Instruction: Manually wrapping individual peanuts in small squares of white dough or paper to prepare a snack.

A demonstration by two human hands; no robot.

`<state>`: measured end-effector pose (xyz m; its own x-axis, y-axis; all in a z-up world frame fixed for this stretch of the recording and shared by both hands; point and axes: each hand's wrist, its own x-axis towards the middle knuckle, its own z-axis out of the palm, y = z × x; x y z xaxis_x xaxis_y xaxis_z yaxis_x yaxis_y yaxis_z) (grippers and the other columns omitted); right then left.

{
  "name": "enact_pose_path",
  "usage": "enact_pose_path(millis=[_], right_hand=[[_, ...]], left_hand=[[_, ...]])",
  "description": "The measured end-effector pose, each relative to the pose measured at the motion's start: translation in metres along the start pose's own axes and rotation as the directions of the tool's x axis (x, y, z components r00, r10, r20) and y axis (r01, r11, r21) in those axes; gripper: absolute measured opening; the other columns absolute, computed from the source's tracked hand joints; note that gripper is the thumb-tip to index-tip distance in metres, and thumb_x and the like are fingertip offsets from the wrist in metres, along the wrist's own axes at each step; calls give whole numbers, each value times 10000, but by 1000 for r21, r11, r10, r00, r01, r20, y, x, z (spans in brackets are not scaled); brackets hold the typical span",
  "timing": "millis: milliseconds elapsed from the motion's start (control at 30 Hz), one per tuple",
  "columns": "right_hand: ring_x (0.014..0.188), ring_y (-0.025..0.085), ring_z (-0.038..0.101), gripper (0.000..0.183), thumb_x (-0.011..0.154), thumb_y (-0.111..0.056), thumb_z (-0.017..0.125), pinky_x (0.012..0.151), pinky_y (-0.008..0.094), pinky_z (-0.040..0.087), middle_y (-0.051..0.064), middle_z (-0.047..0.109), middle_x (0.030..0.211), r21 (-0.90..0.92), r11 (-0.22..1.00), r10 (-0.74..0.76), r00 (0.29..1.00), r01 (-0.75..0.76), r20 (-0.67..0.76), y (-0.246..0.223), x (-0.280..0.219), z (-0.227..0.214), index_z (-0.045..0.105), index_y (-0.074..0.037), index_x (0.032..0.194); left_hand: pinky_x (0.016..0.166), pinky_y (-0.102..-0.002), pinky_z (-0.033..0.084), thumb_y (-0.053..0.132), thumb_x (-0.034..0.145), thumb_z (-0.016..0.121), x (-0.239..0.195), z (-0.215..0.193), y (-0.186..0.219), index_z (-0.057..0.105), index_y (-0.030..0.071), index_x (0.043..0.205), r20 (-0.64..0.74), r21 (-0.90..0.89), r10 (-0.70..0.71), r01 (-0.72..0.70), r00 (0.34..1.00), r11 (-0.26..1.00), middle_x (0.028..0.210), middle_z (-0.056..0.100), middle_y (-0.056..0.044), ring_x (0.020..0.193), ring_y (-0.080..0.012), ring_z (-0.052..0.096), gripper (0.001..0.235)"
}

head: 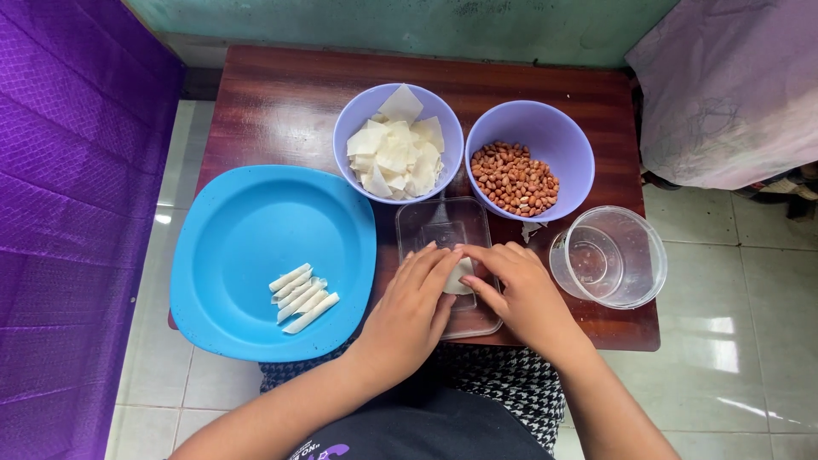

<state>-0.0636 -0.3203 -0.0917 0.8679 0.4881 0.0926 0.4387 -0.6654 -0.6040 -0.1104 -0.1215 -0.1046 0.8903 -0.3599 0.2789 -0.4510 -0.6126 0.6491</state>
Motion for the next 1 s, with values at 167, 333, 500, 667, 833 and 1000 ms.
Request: enact_pose_path(millis=[167, 333, 500, 667, 833, 1000], right_hand=[[982, 207, 590, 305, 967, -229, 642, 914, 373, 408, 13, 668, 1066, -65, 998, -37, 986, 27, -163, -4, -7, 7, 687, -151, 1258], [1053, 215, 588, 216, 911, -295, 729, 914, 428, 391, -21, 680, 1117, -198, 980, -51, 939, -19, -341, -5, -23, 30, 759, -186, 1095], [1172, 240, 532, 218, 943, -280, 674, 971, 476, 323, -55, 663, 1280, -190, 982, -54, 960, 1, -274, 3, -25, 35, 746, -244, 1145], [1303, 279, 488, 259, 951, -231, 654, 1048, 528, 278, -70, 625, 1382, -159, 985, -97, 976, 67, -194, 10, -24, 39, 719, -304, 1191], [1329, 284, 485, 291, 945, -176, 651, 1065, 528, 286, -49, 614, 1406, -127, 987, -124, 978, 103, -166, 7, -25, 37, 706, -279, 1212], [1094, 237, 657, 221, 936, -172, 700, 973, 395, 444, 39, 717, 1213, -76, 979, -202, 934, 188, -294, -12, -28, 3, 731, -121, 1148]], left_hand=[[1224, -598, 265, 67, 1004, 556, -8, 4, -3, 464, 25, 1469, -65, 3, 2, -2, 998, 1000, 1447, 524, -184, 1459, -408, 410, 475], [1217, -616, 252, 89, 1023, 544, -13, 11, -13, 551, -16, 1372, -84, 59, 23, -18, 996, 998, 1407, 548, -211, 1439, -421, 423, 365], [1155, -623, 379, 33, 974, 638, -13, 6, -9, 677, -28, 1066, -147, 124, 133, -115, 980, 986, 1227, 619, -227, 1311, -433, 546, 116], [1090, -598, 439, 47, 974, 649, -15, 9, -9, 673, 4, 1045, -133, 226, 198, -164, 971, 960, 1098, 665, -166, 1182, -377, 622, 86], [1040, -568, 462, 80, 979, 638, -14, 3, -1, 648, 23, 1039, -91, 256, 161, -133, 983, 958, 1061, 634, -127, 1050, -314, 623, 84], [835, -456, 492, 13, 939, 653, 3, -34, 23, 617, -9, 1098, -26, 158, 235, -228, 972, 961, 1018, 614, -156, 899, -340, 589, 165]])
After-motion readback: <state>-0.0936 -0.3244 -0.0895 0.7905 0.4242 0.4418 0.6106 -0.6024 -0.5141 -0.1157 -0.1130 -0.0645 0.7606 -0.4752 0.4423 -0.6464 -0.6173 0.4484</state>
